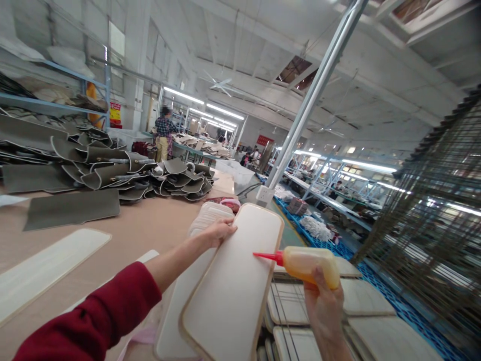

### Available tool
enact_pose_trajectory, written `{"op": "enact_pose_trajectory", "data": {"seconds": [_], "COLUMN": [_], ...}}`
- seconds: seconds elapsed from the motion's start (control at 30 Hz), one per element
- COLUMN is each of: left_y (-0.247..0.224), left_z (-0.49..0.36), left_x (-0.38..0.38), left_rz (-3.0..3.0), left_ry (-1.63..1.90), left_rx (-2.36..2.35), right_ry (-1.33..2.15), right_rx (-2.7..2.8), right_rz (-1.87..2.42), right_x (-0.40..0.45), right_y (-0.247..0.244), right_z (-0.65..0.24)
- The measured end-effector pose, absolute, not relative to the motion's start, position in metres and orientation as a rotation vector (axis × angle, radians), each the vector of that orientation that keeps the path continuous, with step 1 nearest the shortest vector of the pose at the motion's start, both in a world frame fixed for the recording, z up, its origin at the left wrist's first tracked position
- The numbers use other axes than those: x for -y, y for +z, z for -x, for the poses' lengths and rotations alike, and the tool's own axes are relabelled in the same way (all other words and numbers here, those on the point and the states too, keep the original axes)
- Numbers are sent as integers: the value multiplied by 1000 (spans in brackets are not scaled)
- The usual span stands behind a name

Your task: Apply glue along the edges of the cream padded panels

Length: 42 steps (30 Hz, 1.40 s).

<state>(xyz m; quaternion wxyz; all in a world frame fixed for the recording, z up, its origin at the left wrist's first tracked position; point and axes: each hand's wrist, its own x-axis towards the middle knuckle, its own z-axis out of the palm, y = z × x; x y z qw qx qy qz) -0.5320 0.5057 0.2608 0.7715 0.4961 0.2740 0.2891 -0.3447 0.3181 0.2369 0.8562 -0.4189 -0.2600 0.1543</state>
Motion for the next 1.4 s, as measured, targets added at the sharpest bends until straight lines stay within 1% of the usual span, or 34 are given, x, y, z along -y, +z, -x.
{"op": "enact_pose_trajectory", "data": {"seconds": [0.13, 0.2, 0.27, 0.4, 0.47, 0.53, 0.7, 0.77, 0.87, 0.93, 1.0, 1.1, 1.17, 1.23, 1.4], "left_y": [262, 264, 266, 267, 266, 266, 266, 266, 265, 265, 265, 263, 261, 260, 258], "left_z": [530, 530, 528, 517, 511, 507, 512, 516, 517, 516, 516, 517, 519, 519, 512], "left_x": [-515, -516, -513, -496, -490, -490, -509, -512, -510, -510, -514, -529, -541, -550, -561], "left_rz": [-1048, -1047, -1058, -1096, -1108, -1110, -1098, -1102, -1097, -1082, -1066, -1053, -1043, -1034, -1021], "left_ry": [642, 644, 628, 522, 486, 485, 543, 523, 443, 411, 418, 475, 501, 504, 505], "left_rx": [-633, -637, -639, -559, -494, -472, -566, -567, -506, -477, -504, -609, -650, -668, -687], "right_ry": [441, 451, 382, 133, 97, 144, 401, 317, 134, 83, 164, 448, 504, 427, 219], "right_rx": [492, 439, 421, 476, 497, 513, 535, 522, 479, 471, 476, 486, 420, 291, 231], "right_rz": [968, 993, 980, 864, 845, 871, 989, 975, 928, 899, 919, 998, 1009, 991, 834], "right_x": [-283, -273, -275, -307, -317, -316, -287, -286, -299, -306, -304, -287, -273, -264, -261], "right_y": [198, 192, 203, 253, 264, 257, 214, 218, 242, 249, 242, 216, 208, 216, 253], "right_z": [384, 392, 384, 338, 328, 338, 387, 381, 350, 336, 343, 375, 392, 395, 366]}}
